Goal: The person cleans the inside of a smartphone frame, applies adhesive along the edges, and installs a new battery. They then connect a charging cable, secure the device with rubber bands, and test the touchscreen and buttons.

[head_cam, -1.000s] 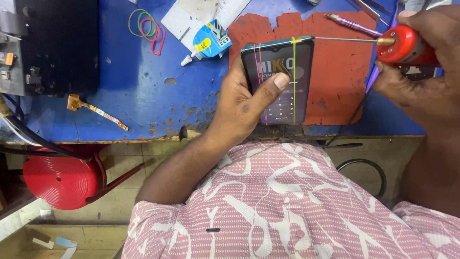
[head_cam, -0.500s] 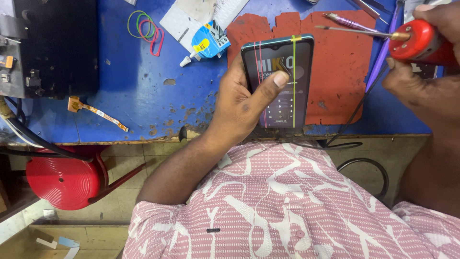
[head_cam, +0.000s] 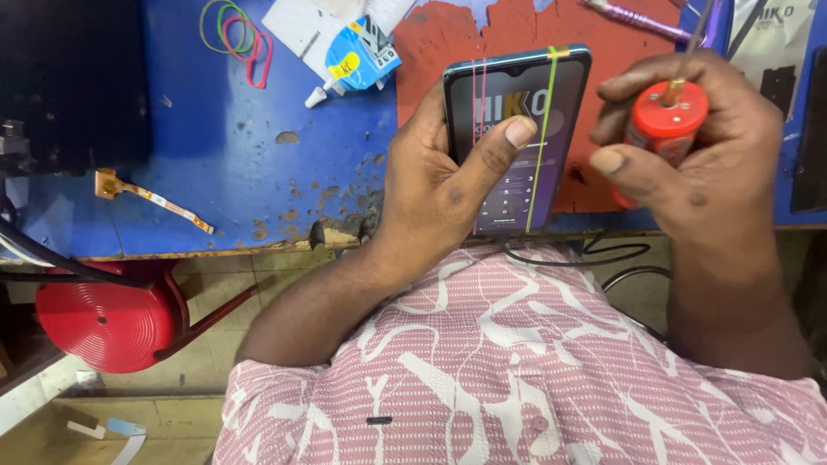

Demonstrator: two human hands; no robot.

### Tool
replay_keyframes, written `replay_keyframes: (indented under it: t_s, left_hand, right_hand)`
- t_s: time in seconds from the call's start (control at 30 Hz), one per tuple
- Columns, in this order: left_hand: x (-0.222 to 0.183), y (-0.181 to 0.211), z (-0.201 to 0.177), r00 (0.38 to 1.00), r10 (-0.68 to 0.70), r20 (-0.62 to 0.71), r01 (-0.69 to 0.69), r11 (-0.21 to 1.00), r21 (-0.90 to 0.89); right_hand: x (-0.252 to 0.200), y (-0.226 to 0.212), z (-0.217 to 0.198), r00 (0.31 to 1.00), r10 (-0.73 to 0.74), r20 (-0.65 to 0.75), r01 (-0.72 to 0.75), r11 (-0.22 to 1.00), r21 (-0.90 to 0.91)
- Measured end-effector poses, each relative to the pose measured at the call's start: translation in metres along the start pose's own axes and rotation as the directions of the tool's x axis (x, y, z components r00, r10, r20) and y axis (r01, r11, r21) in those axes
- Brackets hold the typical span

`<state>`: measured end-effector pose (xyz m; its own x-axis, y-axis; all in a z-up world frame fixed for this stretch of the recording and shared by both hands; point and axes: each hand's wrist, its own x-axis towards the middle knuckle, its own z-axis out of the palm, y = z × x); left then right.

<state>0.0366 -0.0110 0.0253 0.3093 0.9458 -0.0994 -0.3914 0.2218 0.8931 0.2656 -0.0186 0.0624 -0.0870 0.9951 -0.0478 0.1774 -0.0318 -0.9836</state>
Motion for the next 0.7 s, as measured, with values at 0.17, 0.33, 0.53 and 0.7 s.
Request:
replay_keyframes:
  t_s: [0.17,0.33,0.53,0.7]
  left_hand:
    - [-0.004,-0.002,0.001,0.996,0.085,0.039,-0.087,0.995,0.056]
    - [-0.006,-0.002,0.000,0.995,0.096,0.038,-0.100,0.989,0.109]
    - [-0.004,-0.001,-0.002,0.993,0.112,0.044,-0.117,0.984,0.138]
    - [-0.004,-0.002,0.001,0.990,0.143,0.013,-0.143,0.973,0.179]
  right_hand:
    - [0.003,-0.006,0.018,1.000,0.016,-0.007,-0.015,0.999,0.039]
    - [0.003,-0.002,0.021,0.999,-0.033,-0.026,0.034,0.999,0.008]
    - [-0.003,0.008,0.022,0.994,0.005,-0.110,0.000,0.999,0.046]
    - [-0.005,0.020,0.021,0.991,-0.039,-0.132,0.047,0.997,0.065]
